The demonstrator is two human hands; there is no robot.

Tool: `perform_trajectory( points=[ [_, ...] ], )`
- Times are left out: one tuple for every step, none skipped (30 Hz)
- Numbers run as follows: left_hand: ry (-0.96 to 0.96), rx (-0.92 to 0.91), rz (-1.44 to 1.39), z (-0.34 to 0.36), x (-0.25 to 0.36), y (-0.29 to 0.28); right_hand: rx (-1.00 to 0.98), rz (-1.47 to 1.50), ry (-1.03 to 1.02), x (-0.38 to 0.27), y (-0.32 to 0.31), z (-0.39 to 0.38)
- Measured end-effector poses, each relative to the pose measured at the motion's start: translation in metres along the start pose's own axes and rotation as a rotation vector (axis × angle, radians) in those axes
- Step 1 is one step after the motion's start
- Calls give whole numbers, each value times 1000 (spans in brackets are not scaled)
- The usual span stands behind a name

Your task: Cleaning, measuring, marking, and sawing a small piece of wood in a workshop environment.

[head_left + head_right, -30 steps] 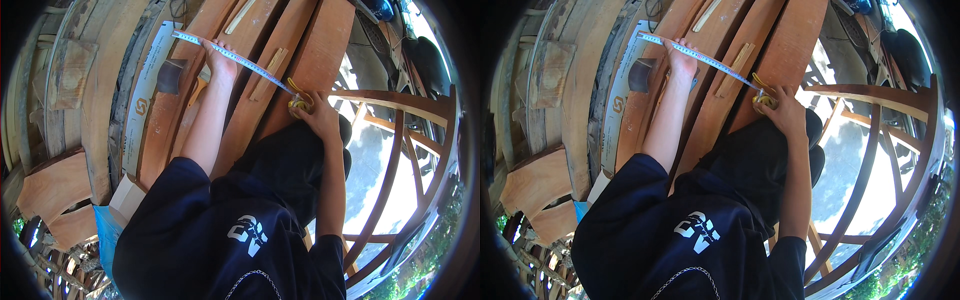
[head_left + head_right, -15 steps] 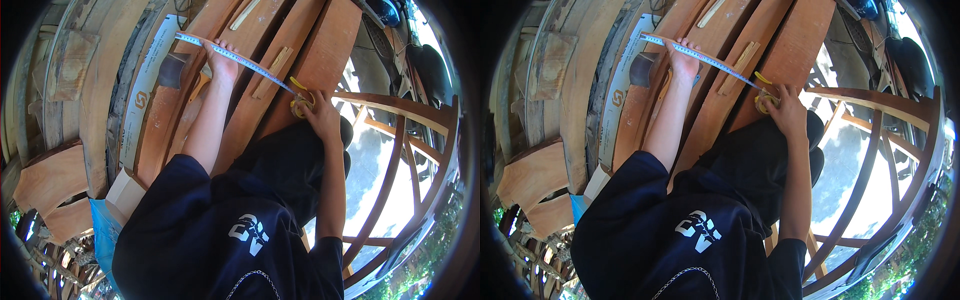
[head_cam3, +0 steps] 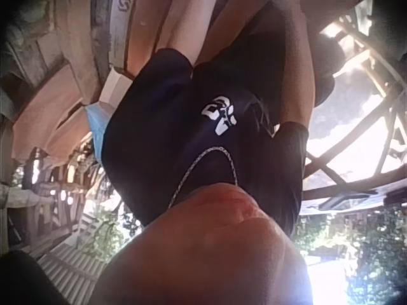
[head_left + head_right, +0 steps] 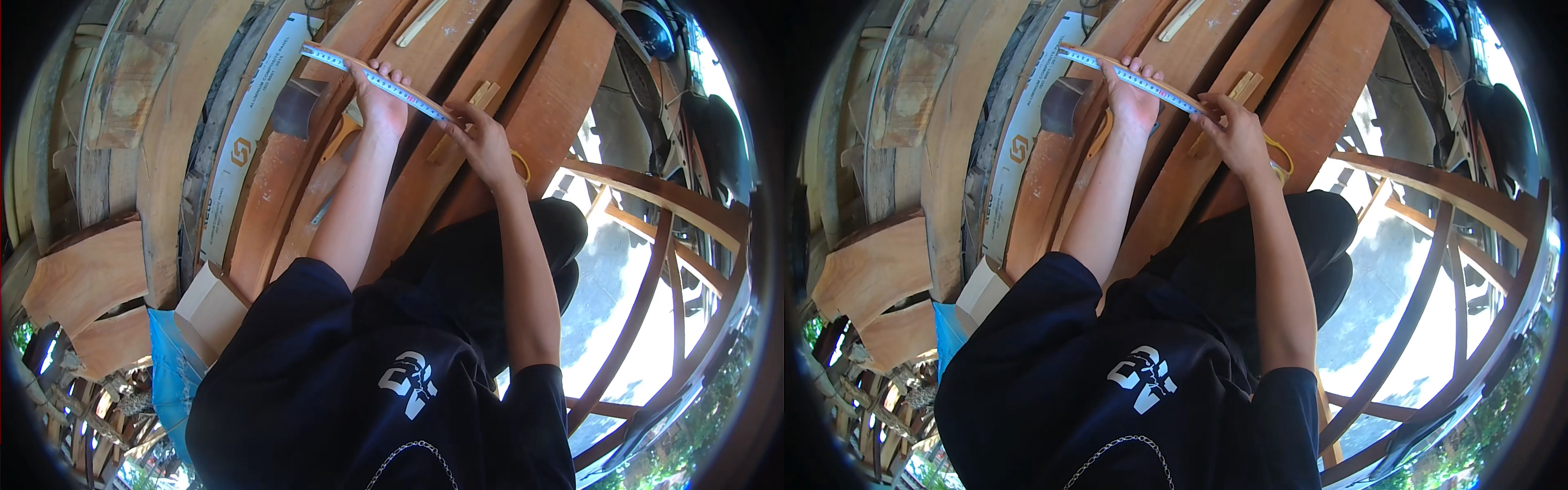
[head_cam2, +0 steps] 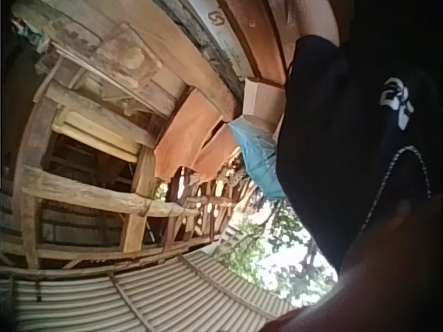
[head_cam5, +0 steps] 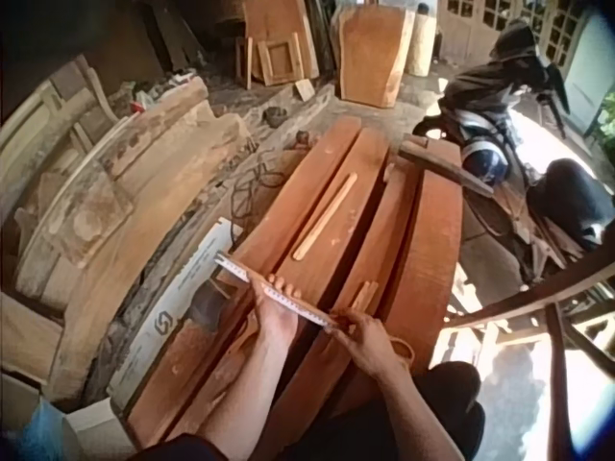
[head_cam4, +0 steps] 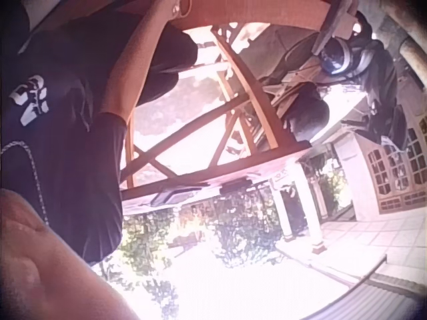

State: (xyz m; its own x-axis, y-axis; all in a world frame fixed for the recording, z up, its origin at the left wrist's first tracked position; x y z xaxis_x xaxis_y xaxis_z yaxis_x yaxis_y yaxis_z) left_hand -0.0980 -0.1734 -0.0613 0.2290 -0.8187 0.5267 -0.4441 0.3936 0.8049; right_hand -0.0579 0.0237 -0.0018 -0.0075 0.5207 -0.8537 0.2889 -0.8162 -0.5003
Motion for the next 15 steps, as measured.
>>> perform_trajectory(
  points=[
    [-35,-17,-19,0,-2,0,-34,-7,-40,-2,4,2],
    [-42,-12,-13,0,-2,-2,-22,-29,-11,0,5,3],
    [-11,18,13,1,1,-4,-21,-16,27,4,6,4],
    [-27,20,14,0,1,-6,-50,25,29,5,9,4],
    [-60,-26,-5,0,0,-3,-28,-1,62,8,9,4],
    [-66,-10,0,0,0,-4,-3,10,46,8,8,4],
    [-35,32,21,0,2,-6,-23,36,24,8,10,3],
    [-35,28,15,0,3,-5,8,21,17,9,9,3],
    [-65,15,-4,0,2,-4,1,82,89,14,10,4],
    [-69,25,-9,-1,1,-3,-50,174,140,17,13,4],
    [-32,59,2,0,3,-5,-13,141,156,19,11,5],
    [-35,72,8,-1,3,-6,-29,156,194,22,12,5],
    [-59,33,-14,-1,1,-3,-76,193,227,25,15,6],
    [-66,37,-27,-1,1,-3,-53,170,224,26,14,6],
    [-47,84,-23,-1,2,-6,-43,206,246,28,13,7]
  ],
)
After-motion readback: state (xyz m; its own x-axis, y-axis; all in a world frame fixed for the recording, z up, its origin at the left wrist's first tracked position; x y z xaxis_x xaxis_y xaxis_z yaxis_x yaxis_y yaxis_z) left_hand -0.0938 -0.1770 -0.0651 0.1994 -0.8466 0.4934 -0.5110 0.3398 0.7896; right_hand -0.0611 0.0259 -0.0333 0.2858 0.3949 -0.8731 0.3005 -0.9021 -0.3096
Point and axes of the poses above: each hand's wrist, its own z-axis towards the middle knuckle, its own y-axis out of the palm, x = y × z, the point moved 6 cm from there along z, towards the middle knuckle, and after that the axes turned 6 degrees about y, right-handed, at the moved point
